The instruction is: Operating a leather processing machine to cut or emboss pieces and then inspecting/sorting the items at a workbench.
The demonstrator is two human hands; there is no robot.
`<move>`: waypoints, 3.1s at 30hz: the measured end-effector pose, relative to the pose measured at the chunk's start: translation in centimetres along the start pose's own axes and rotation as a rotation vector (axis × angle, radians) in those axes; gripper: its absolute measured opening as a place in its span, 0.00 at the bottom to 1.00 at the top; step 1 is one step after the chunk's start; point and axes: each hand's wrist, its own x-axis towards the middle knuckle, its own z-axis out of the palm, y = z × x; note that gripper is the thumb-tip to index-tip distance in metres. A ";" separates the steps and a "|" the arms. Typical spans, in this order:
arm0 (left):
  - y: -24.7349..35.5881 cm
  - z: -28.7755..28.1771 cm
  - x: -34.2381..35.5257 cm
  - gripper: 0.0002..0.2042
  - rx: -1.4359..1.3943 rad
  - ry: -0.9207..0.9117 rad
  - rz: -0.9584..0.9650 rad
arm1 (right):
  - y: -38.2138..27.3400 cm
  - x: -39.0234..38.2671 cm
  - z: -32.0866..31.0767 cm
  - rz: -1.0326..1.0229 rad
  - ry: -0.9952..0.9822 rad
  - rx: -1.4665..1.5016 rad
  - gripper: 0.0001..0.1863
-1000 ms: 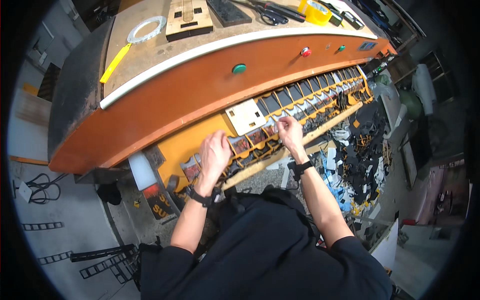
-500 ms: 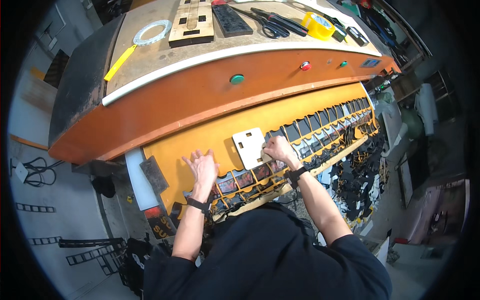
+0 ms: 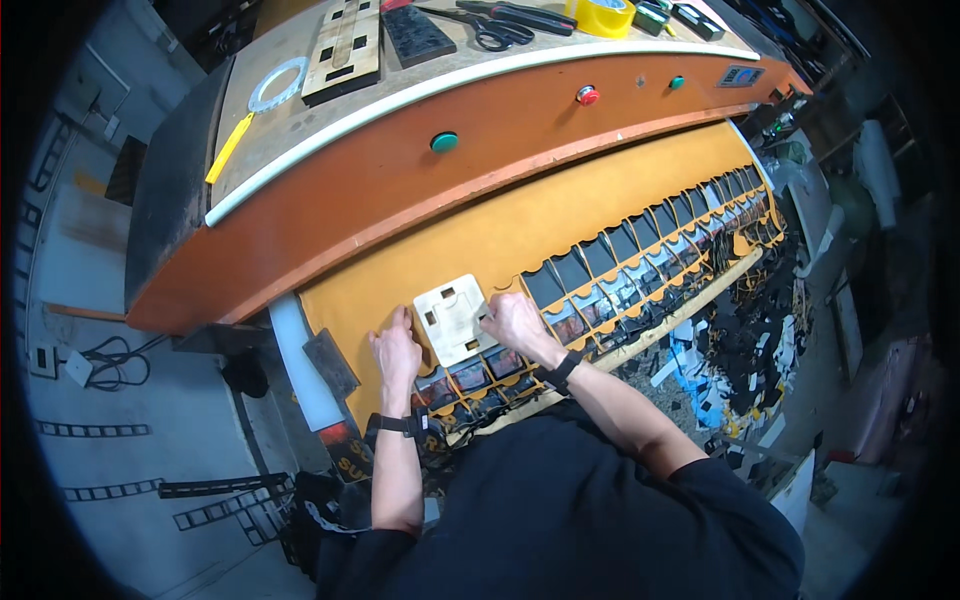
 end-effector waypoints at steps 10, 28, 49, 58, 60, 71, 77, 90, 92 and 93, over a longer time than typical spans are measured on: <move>0.1 0.4 0.0 0.19 0.011 0.011 -0.043 | 3.5 -1.0 -3.4 0.262 0.173 0.259 0.20; 2.1 -1.1 -0.2 0.23 -0.072 0.042 -0.107 | 4.4 -1.0 -0.2 0.196 0.269 0.005 0.34; 2.2 -0.6 0.0 0.25 -0.132 0.032 -0.167 | 16.2 -3.6 -13.9 0.527 0.656 -0.556 0.35; 2.9 -2.7 -3.7 0.48 -0.317 -0.133 -0.116 | 2.7 -2.8 -5.1 -0.276 -0.080 0.097 0.48; 2.9 -2.3 -4.8 0.61 -0.248 -0.176 0.023 | 1.9 -2.7 -3.2 -0.326 -0.136 -0.014 0.55; 4.3 -0.5 -4.0 0.57 -0.323 -0.160 0.116 | 3.0 -2.5 -3.3 -0.227 -0.158 0.048 0.56; 5.3 1.5 -4.0 0.58 -0.358 -0.137 0.146 | 6.3 -2.3 -3.1 -0.170 -0.187 0.150 0.58; 4.5 2.8 -4.6 0.57 -0.475 -0.078 0.139 | 7.6 -2.5 -2.5 -0.230 -0.162 0.210 0.58; 4.7 2.7 -4.5 0.56 -0.494 -0.087 0.127 | 8.0 -2.6 -2.2 -0.205 -0.156 0.201 0.58; 4.7 2.6 -4.5 0.56 -0.468 -0.081 0.147 | 8.2 -2.6 -2.1 -0.184 -0.143 0.185 0.59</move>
